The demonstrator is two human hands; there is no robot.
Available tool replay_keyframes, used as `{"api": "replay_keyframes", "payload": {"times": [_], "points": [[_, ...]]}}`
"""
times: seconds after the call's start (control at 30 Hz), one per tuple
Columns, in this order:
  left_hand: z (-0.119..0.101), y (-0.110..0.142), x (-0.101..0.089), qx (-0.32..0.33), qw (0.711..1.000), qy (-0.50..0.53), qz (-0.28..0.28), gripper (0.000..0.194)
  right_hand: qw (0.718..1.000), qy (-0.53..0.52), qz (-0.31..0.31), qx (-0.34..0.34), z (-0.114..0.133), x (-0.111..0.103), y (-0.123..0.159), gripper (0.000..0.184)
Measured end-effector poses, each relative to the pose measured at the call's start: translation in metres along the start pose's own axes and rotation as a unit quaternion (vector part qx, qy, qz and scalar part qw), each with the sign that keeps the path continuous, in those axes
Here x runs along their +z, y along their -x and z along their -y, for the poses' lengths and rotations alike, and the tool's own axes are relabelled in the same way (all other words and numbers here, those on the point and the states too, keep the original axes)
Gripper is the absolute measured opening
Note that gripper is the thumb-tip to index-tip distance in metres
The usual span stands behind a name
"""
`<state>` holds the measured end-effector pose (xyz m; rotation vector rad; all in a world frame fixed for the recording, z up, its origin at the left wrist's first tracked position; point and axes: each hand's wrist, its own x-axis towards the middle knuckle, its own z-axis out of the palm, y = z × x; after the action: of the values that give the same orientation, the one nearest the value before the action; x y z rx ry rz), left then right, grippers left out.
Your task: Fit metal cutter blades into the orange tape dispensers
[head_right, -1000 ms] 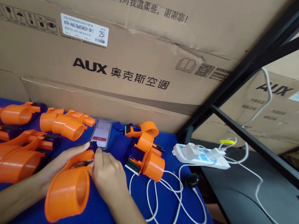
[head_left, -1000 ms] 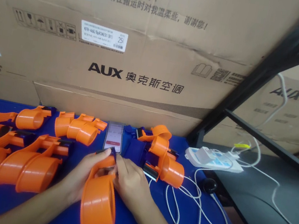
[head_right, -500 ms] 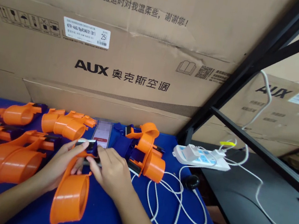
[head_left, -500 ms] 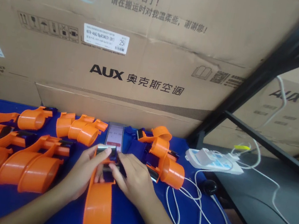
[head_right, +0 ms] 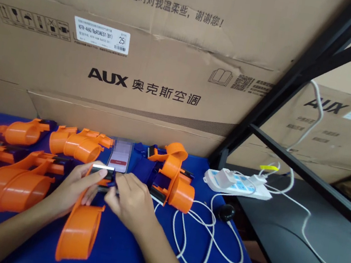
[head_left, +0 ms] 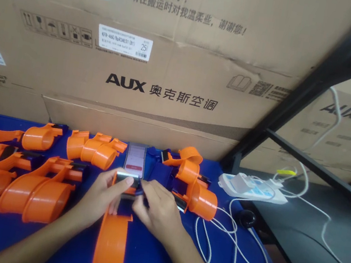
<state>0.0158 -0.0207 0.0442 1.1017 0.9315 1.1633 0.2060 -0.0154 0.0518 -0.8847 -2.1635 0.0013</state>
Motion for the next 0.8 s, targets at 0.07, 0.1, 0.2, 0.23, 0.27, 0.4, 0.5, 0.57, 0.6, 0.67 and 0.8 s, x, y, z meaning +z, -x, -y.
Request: {"api": "replay_keyframes", "payload": {"times": [0.07,0.1,0.2,0.23,0.27,0.4,0.5,0.57,0.6,0.67,0.8], "points": [[-0.004,-0.001,-0.002,-0.014,0.999,0.027,0.012,0.031,0.999,-0.03,-0.001,0.012,-0.003,-0.003,-0.002,0.019],[-0.006,-0.002,-0.003,-0.02,0.999,0.041,0.012,0.031,0.999,-0.038,-0.003,0.019,-0.005,-0.005,-0.003,0.019],[-0.012,-0.004,-0.007,-0.031,0.996,0.077,-0.024,0.032,0.998,-0.018,-0.017,0.062,-0.009,-0.005,-0.005,0.016],[-0.014,-0.005,-0.007,-0.035,0.995,0.088,-0.038,0.034,0.996,-0.006,-0.02,0.081,-0.011,-0.004,-0.006,0.014],[-0.017,-0.005,-0.008,-0.04,0.993,0.102,-0.05,0.037,0.995,0.007,-0.022,0.097,-0.012,-0.002,-0.006,0.014],[-0.024,-0.005,-0.008,-0.081,0.982,0.162,-0.054,0.045,0.992,0.046,-0.008,0.119,-0.018,0.008,-0.006,0.016],[-0.023,-0.005,-0.007,-0.09,0.98,0.164,-0.061,0.046,0.992,0.052,0.011,0.11,-0.021,0.012,-0.004,0.015],[-0.019,-0.007,-0.007,-0.081,0.984,0.143,-0.07,0.046,0.992,0.04,0.01,0.115,-0.021,0.013,-0.003,0.015],[-0.017,-0.008,-0.008,-0.077,0.986,0.131,-0.073,0.046,0.992,0.03,0.006,0.123,-0.021,0.013,-0.003,0.014],[-0.012,-0.009,-0.008,-0.071,0.989,0.112,-0.069,0.047,0.989,0.006,-0.004,0.148,-0.021,0.012,-0.003,0.013],[-0.007,-0.008,-0.007,-0.068,0.991,0.091,-0.069,0.047,0.967,-0.083,-0.049,0.235,-0.027,0.015,-0.006,0.014]]}}
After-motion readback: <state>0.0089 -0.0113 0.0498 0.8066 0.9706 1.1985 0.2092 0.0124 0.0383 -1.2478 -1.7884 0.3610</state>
